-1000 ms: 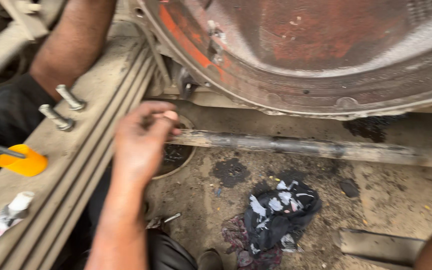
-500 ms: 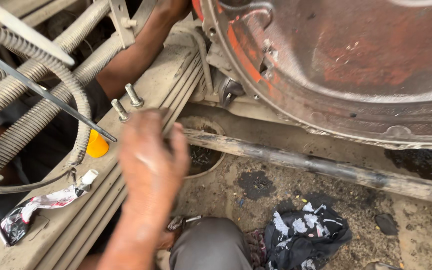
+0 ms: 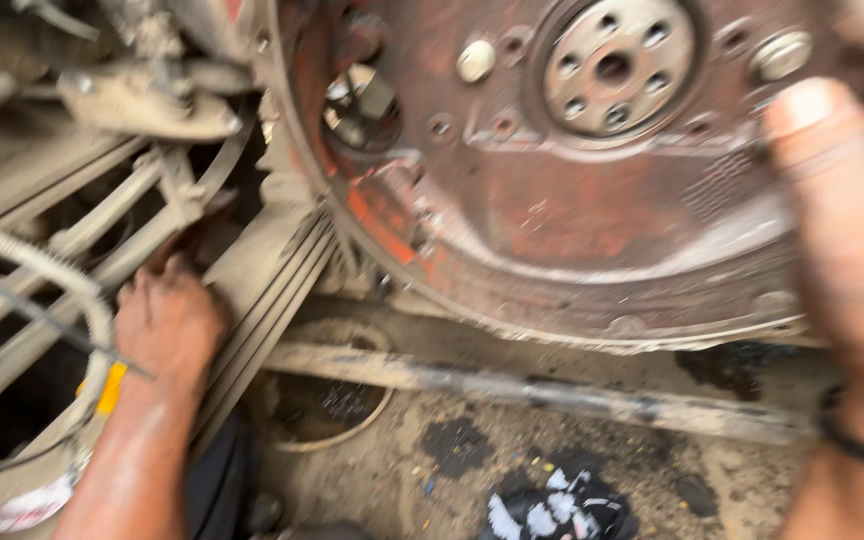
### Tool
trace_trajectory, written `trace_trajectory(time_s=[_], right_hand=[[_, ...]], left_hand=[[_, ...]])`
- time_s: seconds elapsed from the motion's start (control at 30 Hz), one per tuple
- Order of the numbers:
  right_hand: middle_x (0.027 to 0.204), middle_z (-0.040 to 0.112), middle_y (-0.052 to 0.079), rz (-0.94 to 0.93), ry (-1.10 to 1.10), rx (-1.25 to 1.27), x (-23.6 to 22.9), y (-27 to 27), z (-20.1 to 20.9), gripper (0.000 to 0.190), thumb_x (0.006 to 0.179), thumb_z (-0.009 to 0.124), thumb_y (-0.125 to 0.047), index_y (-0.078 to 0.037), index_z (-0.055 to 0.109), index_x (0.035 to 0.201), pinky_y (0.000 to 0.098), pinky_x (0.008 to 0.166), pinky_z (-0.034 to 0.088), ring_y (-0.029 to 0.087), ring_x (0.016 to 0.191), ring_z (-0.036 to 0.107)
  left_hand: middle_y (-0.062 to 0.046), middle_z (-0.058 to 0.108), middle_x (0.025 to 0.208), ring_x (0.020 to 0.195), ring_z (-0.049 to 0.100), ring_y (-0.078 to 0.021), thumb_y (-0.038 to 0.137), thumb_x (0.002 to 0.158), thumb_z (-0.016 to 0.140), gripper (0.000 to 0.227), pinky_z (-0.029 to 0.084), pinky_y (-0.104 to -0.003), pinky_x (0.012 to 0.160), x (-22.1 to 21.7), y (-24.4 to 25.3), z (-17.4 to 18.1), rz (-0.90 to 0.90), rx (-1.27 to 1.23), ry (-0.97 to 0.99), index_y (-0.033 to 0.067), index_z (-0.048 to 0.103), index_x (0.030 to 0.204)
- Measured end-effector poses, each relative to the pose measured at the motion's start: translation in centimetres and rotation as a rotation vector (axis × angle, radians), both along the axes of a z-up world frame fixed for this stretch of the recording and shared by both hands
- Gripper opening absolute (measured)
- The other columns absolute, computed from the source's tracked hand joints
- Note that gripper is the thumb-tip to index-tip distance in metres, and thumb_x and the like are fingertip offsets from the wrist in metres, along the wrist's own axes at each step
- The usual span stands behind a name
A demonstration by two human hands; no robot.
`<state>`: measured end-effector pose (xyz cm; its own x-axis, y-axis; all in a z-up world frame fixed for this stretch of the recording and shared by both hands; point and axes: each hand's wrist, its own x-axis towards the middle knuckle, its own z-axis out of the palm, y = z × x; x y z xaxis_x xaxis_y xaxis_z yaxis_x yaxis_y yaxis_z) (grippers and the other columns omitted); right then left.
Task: The person uses a socket wrench to tighten bolts on a rusty vehicle brake drum. They systematically move around the drum to secure each bolt, occasionally switching to a different tool to adjust components within the brake assembly.
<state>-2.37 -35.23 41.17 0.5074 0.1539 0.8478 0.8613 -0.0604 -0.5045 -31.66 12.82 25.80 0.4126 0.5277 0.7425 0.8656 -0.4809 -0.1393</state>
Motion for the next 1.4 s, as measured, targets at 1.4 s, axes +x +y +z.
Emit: trace_trajectory(time_s=[1.4], right_hand=[[0.093, 0.079, 0.008, 0.232, 0.411, -0.305, -5.0, 2.3, -10.0, 0.054, 0.083, 0.079, -0.030, -0.009, 0.069, 0.132, 0.0349, 0.076, 0.061, 0.018, 0.085, 0.077]], left_hand=[[-0.007, 0.055, 0.055, 0.043, 0.049, -0.0125, 0.021, 0.095, 0.061, 0.027, 0.038, -0.027, 0.042, 22.5, -24.9, -1.0, -1.421, -1.916, -0.733, -0.0030, 0.064, 0.107]])
